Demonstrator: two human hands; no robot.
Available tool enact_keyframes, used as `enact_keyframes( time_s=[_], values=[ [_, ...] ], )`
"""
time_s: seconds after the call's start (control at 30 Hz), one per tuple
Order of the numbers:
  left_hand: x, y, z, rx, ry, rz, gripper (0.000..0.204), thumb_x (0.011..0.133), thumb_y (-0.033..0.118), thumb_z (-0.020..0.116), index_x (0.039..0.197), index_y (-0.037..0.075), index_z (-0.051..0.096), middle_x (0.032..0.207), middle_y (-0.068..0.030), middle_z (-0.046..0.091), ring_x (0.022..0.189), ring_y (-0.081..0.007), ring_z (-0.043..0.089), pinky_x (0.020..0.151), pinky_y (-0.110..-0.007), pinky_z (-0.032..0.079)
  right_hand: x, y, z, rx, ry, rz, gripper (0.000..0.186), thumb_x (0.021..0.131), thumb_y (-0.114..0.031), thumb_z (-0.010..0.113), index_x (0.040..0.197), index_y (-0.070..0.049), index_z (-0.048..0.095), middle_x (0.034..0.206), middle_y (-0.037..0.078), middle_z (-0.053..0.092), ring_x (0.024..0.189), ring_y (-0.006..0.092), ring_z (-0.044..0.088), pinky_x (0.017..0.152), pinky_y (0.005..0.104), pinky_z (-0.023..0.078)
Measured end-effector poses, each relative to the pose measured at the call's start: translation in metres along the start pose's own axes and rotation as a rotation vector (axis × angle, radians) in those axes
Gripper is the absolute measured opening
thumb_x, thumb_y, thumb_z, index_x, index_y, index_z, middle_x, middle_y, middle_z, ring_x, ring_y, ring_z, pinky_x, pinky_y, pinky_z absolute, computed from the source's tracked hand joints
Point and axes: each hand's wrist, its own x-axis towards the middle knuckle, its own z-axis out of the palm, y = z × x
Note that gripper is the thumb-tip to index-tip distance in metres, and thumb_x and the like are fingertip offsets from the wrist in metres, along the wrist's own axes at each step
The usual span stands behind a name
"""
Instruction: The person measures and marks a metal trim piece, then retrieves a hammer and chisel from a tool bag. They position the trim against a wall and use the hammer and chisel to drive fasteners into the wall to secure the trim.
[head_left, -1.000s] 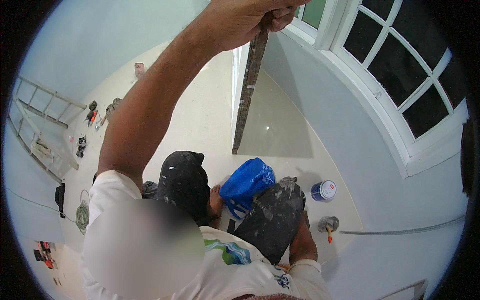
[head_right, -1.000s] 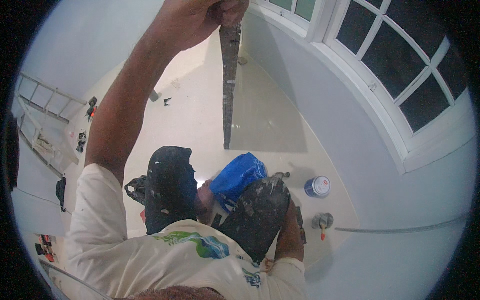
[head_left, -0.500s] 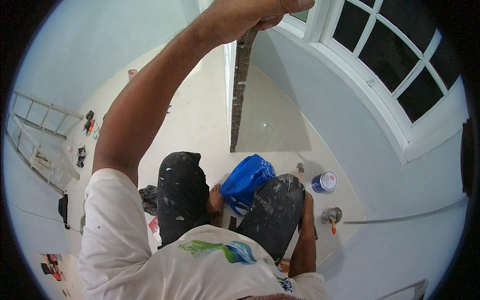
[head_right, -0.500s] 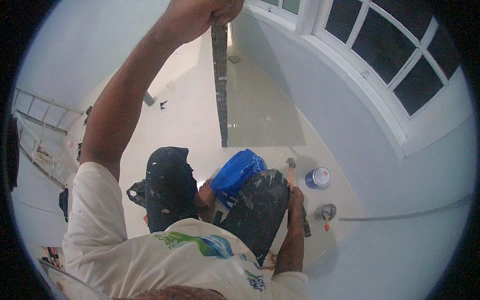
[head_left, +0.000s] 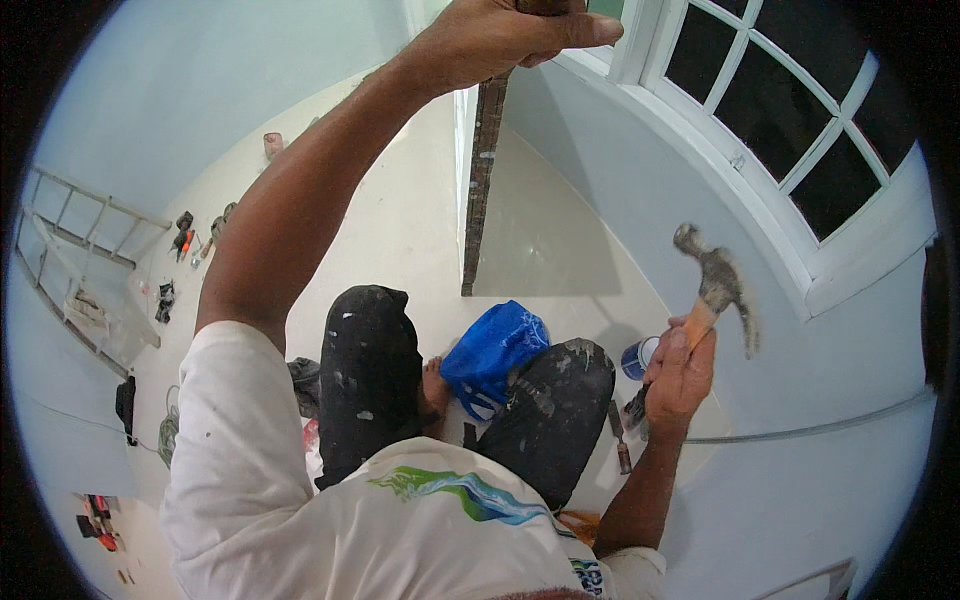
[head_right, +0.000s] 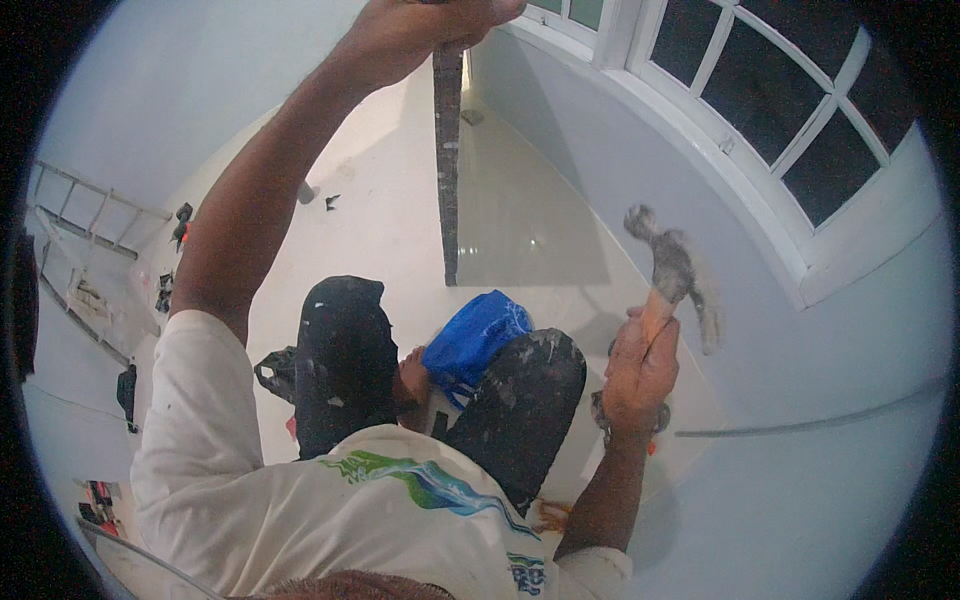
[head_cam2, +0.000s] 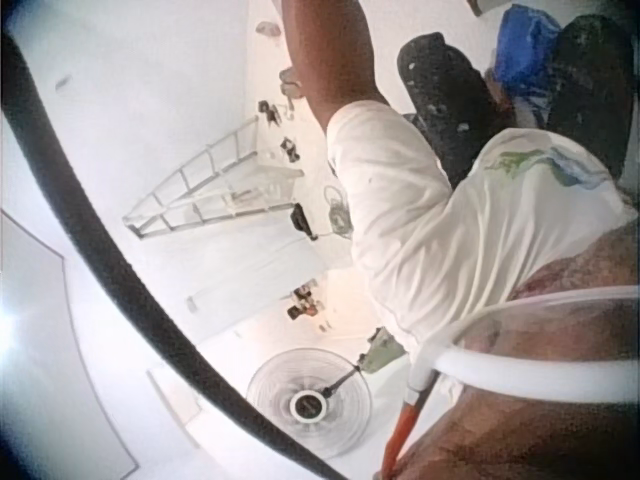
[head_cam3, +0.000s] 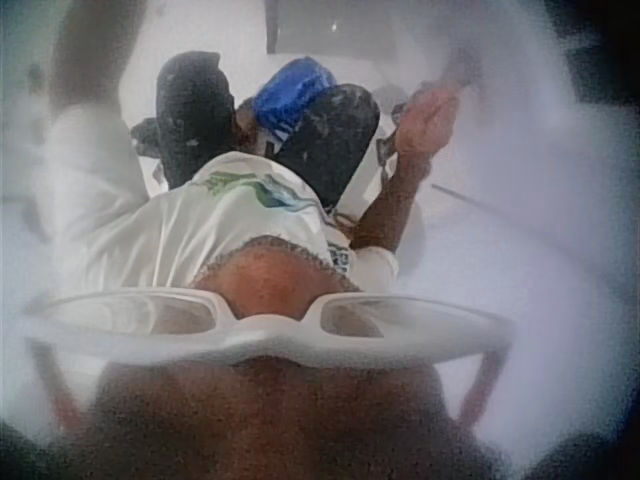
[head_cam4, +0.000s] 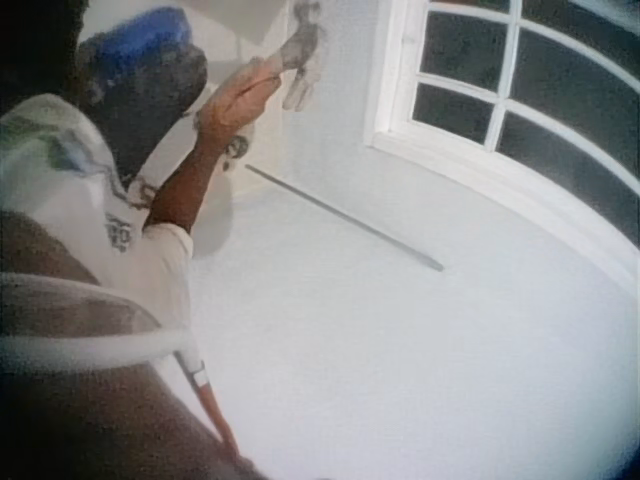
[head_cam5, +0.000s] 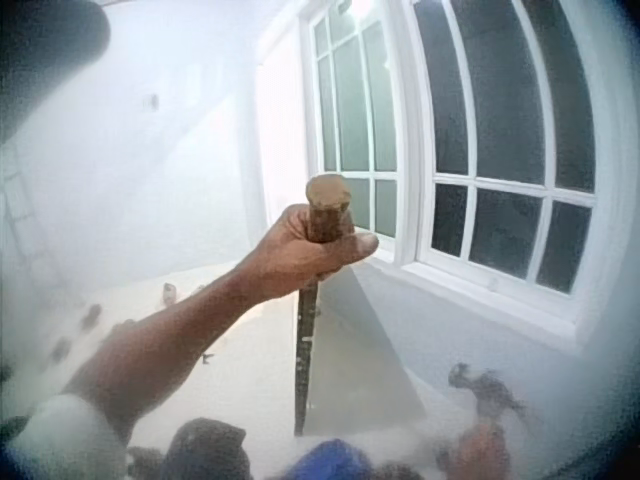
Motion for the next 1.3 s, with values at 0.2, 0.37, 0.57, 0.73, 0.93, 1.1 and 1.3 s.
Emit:
enact_keyframes(
  time_s=[0.2, 0.37, 0.57, 0.73, 0.93, 1.1, 1.3],
  values=[
    [-0.006, 0.0, 0.004, 0.113, -0.058, -0.036, 0.036, 0.099, 0.034, 0.077, 0.075, 0.015, 0.058, 0.064, 0.0054, 0.049, 0.061, -0.0064, 0.049, 0.056, -0.03, 0.041, 0.028, -0.089, 0.013, 0.046, 0.027, -0.405, 0.025, 0.11, -0.021, 0.05, 0.118, 0.002, 0.055, 0.072, 0.0, 0.053, 0.057, 0.0051, 0.047, 0.05, 0.0247, 0.04],
    [-0.008, -0.001, 0.007, 0.088, -0.222, 0.076, 0.035, 0.098, 0.03, 0.078, 0.076, 0.013, 0.058, 0.065, 0.006, 0.049, 0.063, -0.0074, 0.048, 0.059, -0.031, 0.042, 0.051, -0.149, 0.019, -0.084, 0.001, -0.85, 0.026, 0.113, -0.027, 0.045, 0.109, -0.002, 0.052, 0.072, 0.003, 0.05, 0.053, 0.0052, 0.044, 0.044, 0.0216, 0.038],
    [-0.012, 0.006, 0.004, 0.049, -0.288, 0.042, 0.043, 0.097, 0.025, 0.079, 0.069, 0.011, 0.051, 0.065, 0.0064, 0.041, 0.062, -0.0075, 0.042, 0.058, -0.031, 0.037, 0.054, -0.153, 0.043, -0.156, 0.076, -0.812, 0.028, 0.113, -0.032, 0.047, 0.112, -0.004, 0.053, 0.074, 0.003, 0.053, 0.057, 0.0056, 0.047, 0.048, 0.0231, 0.04],
    [-0.008, 0.001, 0.0, 0.03, -0.317, 0.108, 0.046, 0.096, 0.024, 0.081, 0.066, 0.011, 0.048, 0.062, 0.0068, 0.038, 0.059, -0.0069, 0.038, 0.055, -0.031, 0.033, 0.047, -0.151, 0.049, -0.24, -0.029, -0.478, 0.022, 0.111, -0.026, 0.052, 0.118, -0.005, 0.055, 0.088, 0.009, 0.062, 0.077, 0.0145, 0.062, 0.073, 0.0333, 0.051],
    [-0.013, 0.009, 0.003, 0.063, -0.279, 0.078, 0.046, 0.096, 0.024, 0.081, 0.066, 0.011, 0.049, 0.059, 0.0069, 0.041, 0.056, -0.0078, 0.04, 0.054, -0.032, 0.033, 0.049, -0.138, 0.046, -0.228, 0.073, -0.683, 0.024, 0.111, -0.028, 0.051, 0.12, -0.006, 0.055, 0.087, 0.012, 0.063, 0.079, 0.0196, 0.066, 0.075, 0.0361, 0.053],
    [-0.018, 0.005, -0.002, 0.092, -0.279, 0.043, 0.046, 0.096, 0.023, 0.08, 0.065, 0.012, 0.049, 0.059, 0.0072, 0.04, 0.056, -0.0076, 0.04, 0.054, -0.032, 0.034, 0.044, -0.159, 0.056, -0.341, -0.044, -0.505, 0.025, 0.111, -0.028, 0.051, 0.123, -0.007, 0.054, 0.087, 0.012, 0.064, 0.078, 0.0188, 0.067, 0.073, 0.0348, 0.053],
    [-0.008, -0.009, -0.002, -0.043, -0.301, 0.175, 0.049, 0.097, 0.023, 0.079, 0.063, 0.013, 0.045, 0.06, 0.0074, 0.038, 0.057, -0.0075, 0.036, 0.055, -0.032, 0.032, 0.048, -0.157, 0.051, -0.253, 0.035, -0.668, 0.026, 0.111, -0.03, 0.052, 0.122, -0.007, 0.053, 0.083, 0.013, 0.064, 0.072, 0.0202, 0.068, 0.067, 0.0358, 0.053]
  ],
)
